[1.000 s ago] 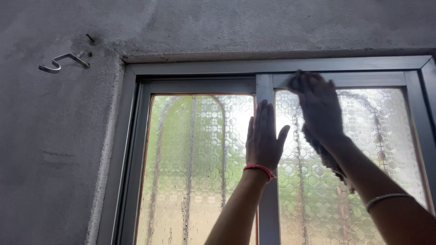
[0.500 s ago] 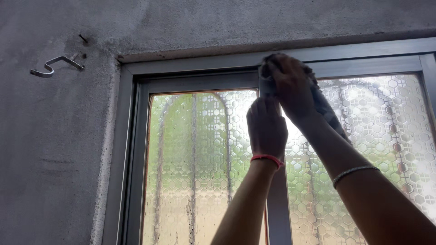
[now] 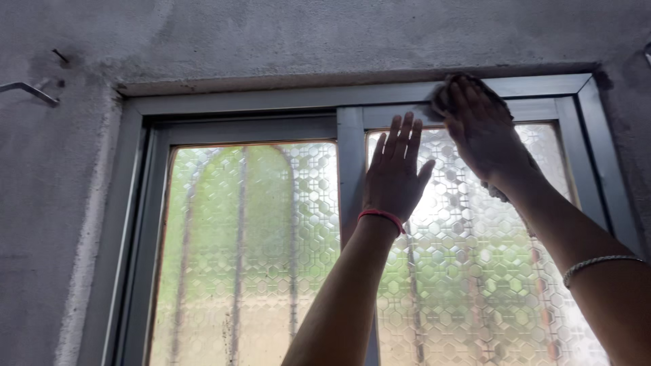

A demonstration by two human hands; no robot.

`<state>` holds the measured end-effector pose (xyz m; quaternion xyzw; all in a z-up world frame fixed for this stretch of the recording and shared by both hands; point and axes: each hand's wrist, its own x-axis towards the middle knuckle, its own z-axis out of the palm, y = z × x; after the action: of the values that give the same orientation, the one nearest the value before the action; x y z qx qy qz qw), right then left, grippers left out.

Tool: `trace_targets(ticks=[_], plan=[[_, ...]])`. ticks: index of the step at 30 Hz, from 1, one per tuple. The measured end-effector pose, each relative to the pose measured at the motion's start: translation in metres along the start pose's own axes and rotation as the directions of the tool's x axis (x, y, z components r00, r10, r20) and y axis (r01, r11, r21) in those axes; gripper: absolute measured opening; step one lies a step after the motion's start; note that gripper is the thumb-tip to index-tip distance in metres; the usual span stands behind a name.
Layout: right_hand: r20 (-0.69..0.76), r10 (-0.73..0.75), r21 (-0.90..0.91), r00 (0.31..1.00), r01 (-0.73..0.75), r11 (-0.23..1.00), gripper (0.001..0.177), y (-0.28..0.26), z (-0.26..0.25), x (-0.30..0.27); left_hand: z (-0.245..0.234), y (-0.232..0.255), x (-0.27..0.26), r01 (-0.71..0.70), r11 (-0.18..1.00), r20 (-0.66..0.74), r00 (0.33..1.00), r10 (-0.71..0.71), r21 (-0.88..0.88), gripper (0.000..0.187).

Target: The person sprays a cleaning solution onto a glass window and then wipes the glass pane and the window frame with a cloth.

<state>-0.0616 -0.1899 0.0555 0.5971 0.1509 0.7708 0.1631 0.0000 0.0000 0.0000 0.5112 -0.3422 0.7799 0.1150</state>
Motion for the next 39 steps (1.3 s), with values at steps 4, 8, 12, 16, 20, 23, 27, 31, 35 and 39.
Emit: trace_targets(ticks=[4, 8, 12, 16, 20, 23, 27, 31, 35, 39], plan=[[0.031, 0.165, -0.022, 0.986, -0.164, 0.986, 0.066, 0.057, -0.008, -0.028, 0.026, 0.044, 0.003, -0.037, 0.999, 0.018, 0.999, 0.036, 0.021, 0.073], [-0.006, 0.180, -0.062, 0.984, -0.180, 0.982, 0.068, 0.103, -0.013, -0.050, 0.051, 0.087, 0.003, -0.023, 0.998, 0.040, 0.999, 0.025, -0.053, 0.074], [-0.005, 0.327, -0.087, 0.945, -0.326, 0.941, 0.072, 0.111, -0.006, -0.057, 0.063, 0.101, -0.002, -0.040, 0.999, 0.098, 0.994, 0.037, 0.028, 0.074], [-0.152, 0.339, -0.269, 0.928, -0.369, 0.890, 0.072, 0.104, 0.004, -0.067, 0.060, 0.099, -0.008, -0.061, 0.998, 0.077, 0.995, 0.060, 0.005, 0.074], [-0.224, 0.459, -0.284, 0.859, -0.508, 0.813, 0.066, 0.086, 0.014, -0.092, 0.052, 0.108, -0.017, -0.085, 0.995, 0.086, 0.992, 0.089, -0.049, 0.075], [-0.217, 0.355, -0.264, 0.909, -0.405, 0.876, 0.060, 0.090, 0.004, -0.110, 0.050, 0.126, -0.020, -0.085, 0.994, 0.106, 0.990, 0.092, -0.065, 0.074], [-0.193, 0.190, -0.226, 0.963, -0.232, 0.946, 0.051, 0.103, -0.005, -0.103, 0.055, 0.155, -0.022, -0.040, 0.986, 0.060, 0.997, 0.051, -0.164, 0.075], [-0.063, 0.238, -0.117, 0.969, -0.244, 0.963, 0.044, 0.106, -0.017, -0.098, 0.059, 0.196, -0.055, 0.073, 0.921, 0.010, 0.997, -0.075, -0.384, 0.076], [-0.115, 0.182, -0.105, 0.977, -0.195, 0.975, 0.038, 0.103, -0.020, -0.110, 0.052, 0.210, -0.080, 0.113, 0.911, 0.043, 0.994, -0.105, -0.397, 0.073], [-0.227, 0.051, -0.425, 0.973, -0.146, 0.894, 0.049, 0.087, -0.020, -0.148, 0.041, 0.217, -0.114, 0.078, 0.944, 0.087, 0.995, -0.052, -0.321, 0.073]])
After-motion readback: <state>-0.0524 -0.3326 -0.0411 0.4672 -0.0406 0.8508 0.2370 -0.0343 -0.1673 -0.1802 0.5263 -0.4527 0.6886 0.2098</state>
